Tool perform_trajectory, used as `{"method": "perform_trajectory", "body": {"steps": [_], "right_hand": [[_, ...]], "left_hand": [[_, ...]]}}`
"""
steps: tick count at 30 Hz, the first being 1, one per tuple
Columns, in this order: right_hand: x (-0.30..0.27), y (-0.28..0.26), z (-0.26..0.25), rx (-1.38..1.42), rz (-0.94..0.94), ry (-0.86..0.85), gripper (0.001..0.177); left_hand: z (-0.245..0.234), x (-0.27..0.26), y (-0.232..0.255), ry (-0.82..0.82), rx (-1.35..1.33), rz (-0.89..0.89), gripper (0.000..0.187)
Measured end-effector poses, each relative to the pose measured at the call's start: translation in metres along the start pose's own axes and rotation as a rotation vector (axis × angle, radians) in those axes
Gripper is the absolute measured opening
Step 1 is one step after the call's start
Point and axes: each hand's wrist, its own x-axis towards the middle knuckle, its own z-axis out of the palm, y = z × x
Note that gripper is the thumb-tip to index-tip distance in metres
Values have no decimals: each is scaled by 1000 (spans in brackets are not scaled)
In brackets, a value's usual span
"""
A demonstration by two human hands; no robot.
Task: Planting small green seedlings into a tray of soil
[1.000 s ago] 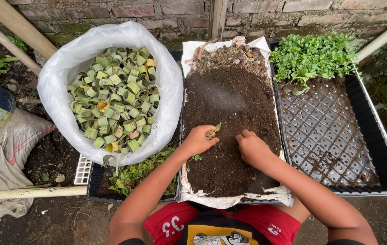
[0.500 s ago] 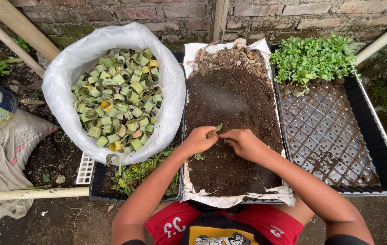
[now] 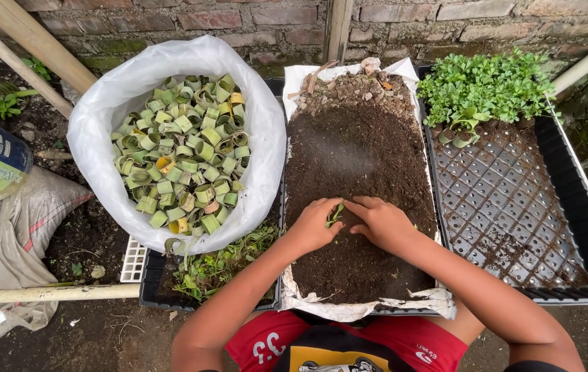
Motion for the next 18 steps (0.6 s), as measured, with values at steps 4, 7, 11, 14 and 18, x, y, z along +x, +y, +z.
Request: {"method": "perform_trajectory", "body": {"steps": [4,7,11,14,18], "right_hand": [[-4,12,35,-179,4,1,49],[-2,17,52,-301,4,9,42],[1,29,64,-248,-32,67,31],[-1,27,59,-212,-70,123,25],[-3,22,52,-209,-121,151,23]], "left_hand": [[10,-5,0,3,139,41,51],[13,-6,8,-14,266,62,48],[-12,-19,46,-7,77,-24,56],[-19,11,17,110,-275,-105,61],[-19,32,8,262,-811,-196,65]]}}
